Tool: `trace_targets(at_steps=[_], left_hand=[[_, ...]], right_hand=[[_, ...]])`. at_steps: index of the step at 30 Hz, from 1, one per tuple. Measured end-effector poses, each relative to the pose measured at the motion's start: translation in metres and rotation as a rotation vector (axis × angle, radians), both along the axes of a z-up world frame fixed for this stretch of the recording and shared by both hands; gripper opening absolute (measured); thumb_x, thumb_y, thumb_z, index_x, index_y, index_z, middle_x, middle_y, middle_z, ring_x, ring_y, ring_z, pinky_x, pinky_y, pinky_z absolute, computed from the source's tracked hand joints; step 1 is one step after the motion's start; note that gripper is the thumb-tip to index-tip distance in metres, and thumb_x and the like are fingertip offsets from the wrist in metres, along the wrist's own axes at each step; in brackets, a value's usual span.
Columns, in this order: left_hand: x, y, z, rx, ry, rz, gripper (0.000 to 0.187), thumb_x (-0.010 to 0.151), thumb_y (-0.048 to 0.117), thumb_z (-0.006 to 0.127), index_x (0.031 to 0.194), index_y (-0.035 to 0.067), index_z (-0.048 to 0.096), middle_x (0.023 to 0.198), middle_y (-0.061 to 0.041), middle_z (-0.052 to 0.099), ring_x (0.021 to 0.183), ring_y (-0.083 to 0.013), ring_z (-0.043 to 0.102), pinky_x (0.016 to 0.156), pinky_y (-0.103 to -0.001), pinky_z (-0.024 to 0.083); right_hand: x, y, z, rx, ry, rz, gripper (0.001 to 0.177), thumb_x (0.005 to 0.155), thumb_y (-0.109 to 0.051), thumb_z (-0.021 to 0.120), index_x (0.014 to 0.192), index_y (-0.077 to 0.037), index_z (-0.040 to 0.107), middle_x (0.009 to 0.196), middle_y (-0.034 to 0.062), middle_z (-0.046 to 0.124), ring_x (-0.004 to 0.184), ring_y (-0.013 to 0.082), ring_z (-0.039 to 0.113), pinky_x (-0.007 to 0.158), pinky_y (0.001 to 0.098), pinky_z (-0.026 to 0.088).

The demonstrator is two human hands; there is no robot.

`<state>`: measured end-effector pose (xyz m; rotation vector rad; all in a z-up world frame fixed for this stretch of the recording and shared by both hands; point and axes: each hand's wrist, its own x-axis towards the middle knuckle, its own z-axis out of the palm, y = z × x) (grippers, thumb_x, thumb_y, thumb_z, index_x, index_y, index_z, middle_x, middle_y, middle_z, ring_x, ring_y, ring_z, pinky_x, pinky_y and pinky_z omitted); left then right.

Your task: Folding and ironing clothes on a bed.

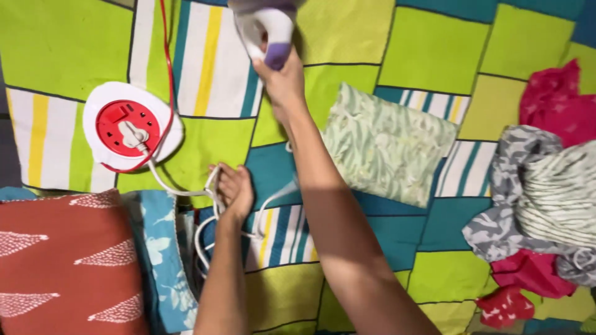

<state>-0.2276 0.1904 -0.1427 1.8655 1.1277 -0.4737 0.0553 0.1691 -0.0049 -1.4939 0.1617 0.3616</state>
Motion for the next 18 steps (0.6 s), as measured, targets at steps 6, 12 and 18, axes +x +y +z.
trace_targets(at_steps=[6,12,18], left_hand=[[0.009,-0.004,0.027,-0.021,0.074,-0.075,0.091,0.1,0.065,0.014,0.16,0.003,-0.014,0.167,-0.022,-0.027,0.154,-0.0434,-0.024,0.121,-0.06,-0.011],[0.009,-0.005,0.032,0.039,0.1,-0.125,0.093,0.102,0.066,0.015,0.16,0.001,-0.016,0.166,-0.024,-0.028,0.153,-0.0443,-0.027,0.121,-0.062,-0.011],[0.018,-0.002,0.051,0.051,0.087,-0.069,0.095,0.101,0.067,0.018,0.161,0.001,-0.014,0.167,-0.021,-0.027,0.155,-0.0408,-0.024,0.123,-0.06,-0.009]], right_hand=[[-0.003,0.02,-0.033,-0.074,-0.077,0.042,0.039,0.088,-0.002,0.08,0.121,0.002,0.06,0.109,0.0104,0.071,0.097,0.0188,0.066,0.089,0.033,0.054],[-0.044,-0.045,0.013,-0.381,-0.476,0.172,0.073,0.091,-0.014,0.081,0.149,0.003,0.041,0.147,0.0207,0.052,0.139,0.0304,0.051,0.119,0.0394,0.04],[-0.136,-0.198,0.095,-1.05,-0.659,0.455,0.094,0.065,-0.017,0.078,0.148,0.002,0.037,0.154,0.032,0.03,0.141,0.0568,0.025,0.115,0.0651,0.02]])
